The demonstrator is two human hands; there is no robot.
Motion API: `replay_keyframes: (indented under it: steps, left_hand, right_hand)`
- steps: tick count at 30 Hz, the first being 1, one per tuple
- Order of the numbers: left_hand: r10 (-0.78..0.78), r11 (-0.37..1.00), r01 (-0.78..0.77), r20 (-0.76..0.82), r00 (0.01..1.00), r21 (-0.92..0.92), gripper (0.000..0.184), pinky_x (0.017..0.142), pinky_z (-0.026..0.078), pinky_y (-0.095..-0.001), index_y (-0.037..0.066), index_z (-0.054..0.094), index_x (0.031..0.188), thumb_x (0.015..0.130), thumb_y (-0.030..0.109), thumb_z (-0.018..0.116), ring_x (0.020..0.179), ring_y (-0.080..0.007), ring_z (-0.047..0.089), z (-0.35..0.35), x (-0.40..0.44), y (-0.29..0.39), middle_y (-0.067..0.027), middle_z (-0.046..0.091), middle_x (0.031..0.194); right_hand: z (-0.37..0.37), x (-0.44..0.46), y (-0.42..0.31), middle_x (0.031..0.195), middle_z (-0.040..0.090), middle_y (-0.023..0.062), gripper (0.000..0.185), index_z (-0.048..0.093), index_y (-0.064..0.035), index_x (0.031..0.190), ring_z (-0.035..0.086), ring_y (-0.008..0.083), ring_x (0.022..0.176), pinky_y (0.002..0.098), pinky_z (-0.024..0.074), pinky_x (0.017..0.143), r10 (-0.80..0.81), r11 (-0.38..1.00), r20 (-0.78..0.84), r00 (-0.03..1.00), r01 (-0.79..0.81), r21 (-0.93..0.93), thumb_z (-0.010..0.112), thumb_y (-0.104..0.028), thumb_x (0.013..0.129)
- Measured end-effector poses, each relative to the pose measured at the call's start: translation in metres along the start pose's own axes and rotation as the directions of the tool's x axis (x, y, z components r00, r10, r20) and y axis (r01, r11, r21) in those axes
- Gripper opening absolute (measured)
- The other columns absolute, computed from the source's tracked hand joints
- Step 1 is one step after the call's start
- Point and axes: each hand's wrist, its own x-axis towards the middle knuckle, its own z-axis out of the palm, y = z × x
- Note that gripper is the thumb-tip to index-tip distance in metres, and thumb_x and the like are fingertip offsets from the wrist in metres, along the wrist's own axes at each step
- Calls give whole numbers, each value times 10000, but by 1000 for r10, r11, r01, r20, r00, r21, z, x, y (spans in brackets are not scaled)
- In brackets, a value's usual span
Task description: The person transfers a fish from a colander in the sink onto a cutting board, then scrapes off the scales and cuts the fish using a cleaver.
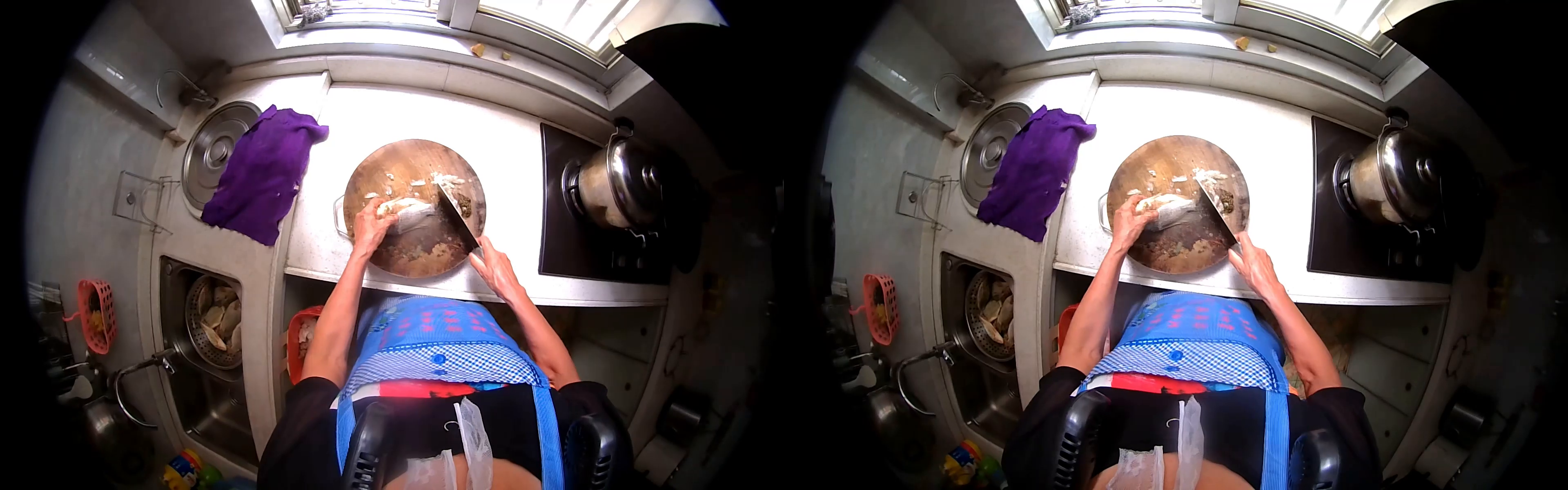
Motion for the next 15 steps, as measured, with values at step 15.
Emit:
replay_keyframes:
  steps: [15]
  left_hand:
    - [-170,748,315,290,942,-584,499,626,503,-238,70,570,1232,789,241,726,846,-99,615,-37,-21,15,-11,664,1041]
  right_hand:
    - [-5,-3,-2,734,614,258,382,457,-45,1169,628,459,754,509,472,702,58,998,23,998,-57,-28,558,-290,894]
